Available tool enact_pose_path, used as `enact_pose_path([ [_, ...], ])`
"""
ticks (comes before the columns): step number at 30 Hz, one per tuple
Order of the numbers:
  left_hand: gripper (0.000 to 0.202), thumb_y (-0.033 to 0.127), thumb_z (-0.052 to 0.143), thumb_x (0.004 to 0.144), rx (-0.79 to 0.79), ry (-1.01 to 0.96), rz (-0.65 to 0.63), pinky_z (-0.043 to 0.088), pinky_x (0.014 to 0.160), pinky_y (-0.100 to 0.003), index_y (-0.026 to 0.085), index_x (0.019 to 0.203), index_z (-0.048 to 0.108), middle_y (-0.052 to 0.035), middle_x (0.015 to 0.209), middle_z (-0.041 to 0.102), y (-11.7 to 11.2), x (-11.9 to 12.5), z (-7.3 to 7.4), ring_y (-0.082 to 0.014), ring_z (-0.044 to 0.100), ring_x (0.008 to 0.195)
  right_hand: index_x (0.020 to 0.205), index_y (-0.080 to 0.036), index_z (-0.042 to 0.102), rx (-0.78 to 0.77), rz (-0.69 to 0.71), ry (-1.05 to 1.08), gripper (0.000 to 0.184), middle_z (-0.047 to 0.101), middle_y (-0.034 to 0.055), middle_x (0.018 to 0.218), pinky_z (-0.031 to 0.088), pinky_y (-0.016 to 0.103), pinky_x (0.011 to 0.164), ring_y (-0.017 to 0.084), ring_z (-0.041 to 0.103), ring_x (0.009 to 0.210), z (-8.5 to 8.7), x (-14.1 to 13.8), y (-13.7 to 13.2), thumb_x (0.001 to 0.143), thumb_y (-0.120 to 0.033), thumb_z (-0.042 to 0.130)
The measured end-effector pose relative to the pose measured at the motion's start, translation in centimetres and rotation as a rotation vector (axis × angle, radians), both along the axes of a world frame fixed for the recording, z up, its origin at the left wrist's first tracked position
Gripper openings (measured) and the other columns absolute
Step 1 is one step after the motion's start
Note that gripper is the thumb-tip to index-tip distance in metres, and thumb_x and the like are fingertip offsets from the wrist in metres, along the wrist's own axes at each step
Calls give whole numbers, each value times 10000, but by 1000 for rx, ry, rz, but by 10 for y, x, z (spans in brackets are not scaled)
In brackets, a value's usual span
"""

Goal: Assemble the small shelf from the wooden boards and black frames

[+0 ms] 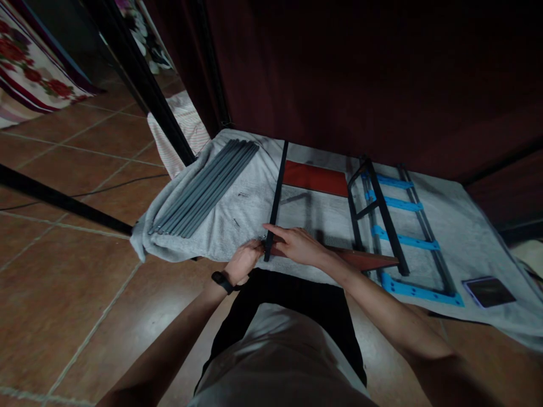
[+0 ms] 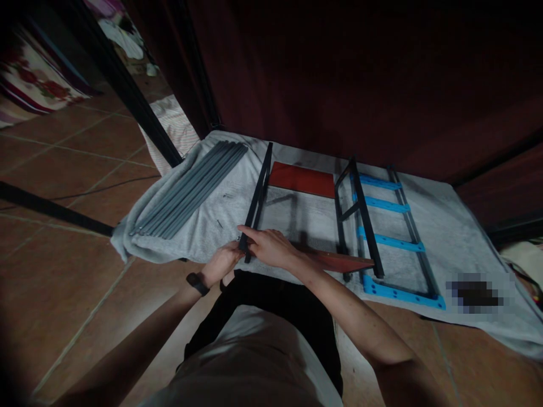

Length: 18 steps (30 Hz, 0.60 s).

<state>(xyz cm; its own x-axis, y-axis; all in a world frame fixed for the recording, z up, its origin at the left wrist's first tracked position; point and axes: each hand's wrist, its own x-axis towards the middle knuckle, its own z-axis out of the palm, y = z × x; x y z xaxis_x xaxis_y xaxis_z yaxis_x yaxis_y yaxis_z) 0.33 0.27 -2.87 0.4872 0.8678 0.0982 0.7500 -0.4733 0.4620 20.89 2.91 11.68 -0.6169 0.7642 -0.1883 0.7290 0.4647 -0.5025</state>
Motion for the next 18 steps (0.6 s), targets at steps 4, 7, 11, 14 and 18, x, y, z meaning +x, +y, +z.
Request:
enact_pose_path([
  [4, 234, 81, 488, 888, -7, 57, -21, 505, 851, -339, 176, 739, 642, -87, 905, 641, 2, 2, 6, -221, 617, 908, 1508, -317, 388, -1, -1, 2, 579, 705, 16, 1228, 481, 289, 902, 208, 678, 1067, 1, 0, 0, 943, -275, 507],
  [7, 211, 106, 505, 892, -19, 16, -1, 514, 854, -343, 173, 764, 659, -91, 910, 646, 4, 2, 5, -222, 626, 904, 1508, -311, 386, 8, 13, -14, 570, 710, 21, 1213, 483, 296, 908, 215, 677, 1076, 3, 0, -1, 950, -285, 499],
  [11, 195, 154, 506, 909, -59, -62, 34, 528, 865, -362, 171, 841, 688, -100, 939, 654, 5, 1, 7, -223, 644, 902, 1539, -301, 310, 70, 55, -57, 585, 713, 51, 1196, 497, 313, 884, 232, 689, 1045, 6, 1, -5, 976, -300, 469],
  [14, 211, 174, 483, 916, -106, -28, 40, 529, 886, -364, 163, 891, 693, -112, 1009, 667, 2, 1, 14, -224, 653, 934, 1557, -263, 251, 165, 68, -63, 611, 723, 82, 1135, 511, 334, 859, 240, 699, 987, 5, 6, -12, 989, -308, 469],
  [18, 250, 258, 474, 919, -134, -106, 139, 531, 880, -359, 162, 997, 690, -111, 1066, 676, -2, -4, 24, -226, 663, 953, 1542, -207, 284, 349, 11, -4, 609, 698, 108, 1155, 491, 373, 966, 230, 659, 1063, 3, 25, -30, 975, -247, 505],
])
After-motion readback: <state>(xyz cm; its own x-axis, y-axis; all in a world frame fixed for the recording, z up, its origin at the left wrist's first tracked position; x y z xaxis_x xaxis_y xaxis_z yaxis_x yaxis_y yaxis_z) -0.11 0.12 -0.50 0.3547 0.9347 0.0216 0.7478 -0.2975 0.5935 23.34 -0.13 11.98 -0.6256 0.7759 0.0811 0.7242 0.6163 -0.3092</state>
